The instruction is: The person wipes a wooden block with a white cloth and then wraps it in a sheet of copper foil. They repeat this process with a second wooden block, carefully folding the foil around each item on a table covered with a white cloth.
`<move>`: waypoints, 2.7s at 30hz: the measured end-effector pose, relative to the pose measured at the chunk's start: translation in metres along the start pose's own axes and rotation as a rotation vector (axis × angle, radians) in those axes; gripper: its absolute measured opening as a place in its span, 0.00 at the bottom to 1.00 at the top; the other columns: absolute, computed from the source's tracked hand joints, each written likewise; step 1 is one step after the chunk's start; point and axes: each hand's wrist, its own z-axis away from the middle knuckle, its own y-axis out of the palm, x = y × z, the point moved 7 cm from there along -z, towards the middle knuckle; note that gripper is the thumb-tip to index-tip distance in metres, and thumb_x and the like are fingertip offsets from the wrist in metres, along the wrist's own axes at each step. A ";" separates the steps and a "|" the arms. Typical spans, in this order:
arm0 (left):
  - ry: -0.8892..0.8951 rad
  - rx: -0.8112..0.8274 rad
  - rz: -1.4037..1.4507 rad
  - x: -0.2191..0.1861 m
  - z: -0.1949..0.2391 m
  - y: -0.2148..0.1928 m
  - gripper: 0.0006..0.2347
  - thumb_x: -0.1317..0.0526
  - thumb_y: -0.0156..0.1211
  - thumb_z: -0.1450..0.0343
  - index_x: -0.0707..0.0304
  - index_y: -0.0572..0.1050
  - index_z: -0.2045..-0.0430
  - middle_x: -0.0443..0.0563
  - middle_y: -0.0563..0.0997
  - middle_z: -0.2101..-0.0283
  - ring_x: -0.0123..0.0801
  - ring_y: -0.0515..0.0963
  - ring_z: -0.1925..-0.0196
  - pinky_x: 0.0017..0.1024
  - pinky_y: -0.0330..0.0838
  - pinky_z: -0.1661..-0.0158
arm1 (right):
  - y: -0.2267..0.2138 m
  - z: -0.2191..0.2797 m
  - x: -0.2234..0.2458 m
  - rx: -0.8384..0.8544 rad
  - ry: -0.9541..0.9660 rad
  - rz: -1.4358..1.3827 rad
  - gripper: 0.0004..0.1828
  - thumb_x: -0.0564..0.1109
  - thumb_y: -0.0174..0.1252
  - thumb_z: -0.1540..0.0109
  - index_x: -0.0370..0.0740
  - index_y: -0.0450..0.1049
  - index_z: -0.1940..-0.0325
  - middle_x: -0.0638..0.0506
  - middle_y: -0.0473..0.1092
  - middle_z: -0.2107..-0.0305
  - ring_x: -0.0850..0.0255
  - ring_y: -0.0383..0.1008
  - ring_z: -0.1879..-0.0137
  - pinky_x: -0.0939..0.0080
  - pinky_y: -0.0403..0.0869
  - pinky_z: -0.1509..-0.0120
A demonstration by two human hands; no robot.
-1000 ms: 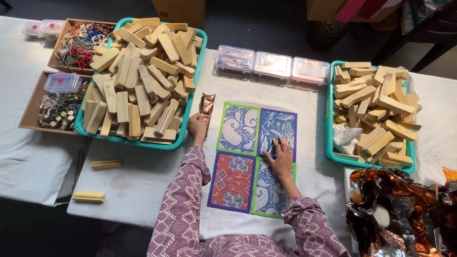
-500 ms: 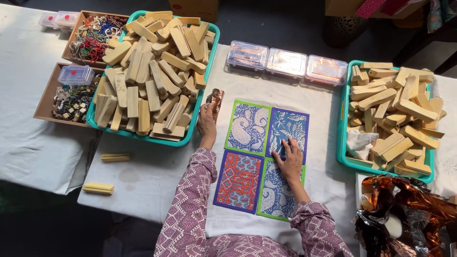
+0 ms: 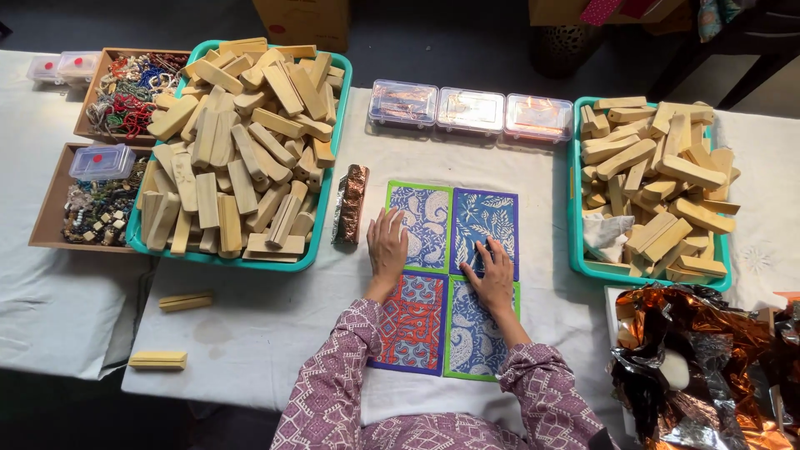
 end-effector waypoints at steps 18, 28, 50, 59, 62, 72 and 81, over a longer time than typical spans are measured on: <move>0.304 0.537 -0.124 -0.072 0.117 0.086 0.42 0.33 0.45 0.29 0.62 0.41 0.25 0.59 0.37 0.21 0.51 0.32 0.20 0.66 0.29 0.30 | -0.148 -0.043 -0.109 -0.418 0.230 0.048 0.18 0.44 0.63 0.35 0.42 0.73 0.42 0.48 0.70 0.48 0.49 0.69 0.39 0.47 0.67 0.35; 0.283 0.638 -0.133 -0.068 0.119 0.090 0.43 0.33 0.44 0.28 0.62 0.38 0.25 0.60 0.33 0.22 0.52 0.29 0.21 0.66 0.26 0.31 | -0.195 0.009 -0.311 -0.485 0.780 0.172 0.28 0.43 0.67 0.43 0.44 0.70 0.40 0.43 0.64 0.49 0.44 0.63 0.39 0.44 0.65 0.36; 0.273 0.633 -0.139 -0.075 0.116 0.083 0.42 0.33 0.43 0.28 0.60 0.37 0.26 0.60 0.33 0.22 0.51 0.30 0.21 0.65 0.25 0.31 | -0.147 -0.141 -0.305 -0.067 0.277 0.414 0.26 0.37 0.68 0.42 0.53 0.75 0.41 0.47 0.65 0.36 0.46 0.76 0.47 0.46 0.75 0.45; 0.278 0.454 0.019 -0.080 0.115 0.069 0.47 0.35 0.52 0.31 0.66 0.37 0.27 0.65 0.36 0.23 0.53 0.35 0.21 0.64 0.29 0.30 | -0.200 -0.097 -0.014 -0.312 -0.138 -0.038 0.19 0.34 0.67 0.39 0.38 0.74 0.44 0.46 0.77 0.52 0.53 0.82 0.54 0.59 0.80 0.52; 0.266 0.199 0.200 -0.079 0.121 0.046 0.49 0.37 0.60 0.32 0.69 0.37 0.26 0.67 0.40 0.22 0.53 0.40 0.19 0.60 0.36 0.27 | -0.117 -0.051 0.006 -0.056 -0.041 -0.441 0.20 0.38 0.67 0.38 0.40 0.72 0.42 0.48 0.77 0.52 0.57 0.84 0.55 0.62 0.82 0.53; 0.079 0.204 -0.009 -0.071 0.108 0.039 0.29 0.51 0.59 0.27 0.51 0.56 0.30 0.49 0.59 0.29 0.40 0.56 0.23 0.56 0.47 0.27 | -0.178 -0.100 -0.092 -0.355 0.121 0.045 0.23 0.42 0.66 0.35 0.40 0.70 0.37 0.43 0.66 0.43 0.46 0.67 0.34 0.49 0.69 0.31; 0.083 0.202 -0.018 -0.079 0.104 0.032 0.23 0.58 0.53 0.24 0.54 0.57 0.32 0.53 0.62 0.32 0.39 0.59 0.26 0.55 0.51 0.29 | -0.220 -0.152 -0.316 -0.117 0.307 0.594 0.21 0.46 0.68 0.41 0.50 0.76 0.43 0.39 0.53 0.26 0.40 0.47 0.21 0.25 0.53 0.26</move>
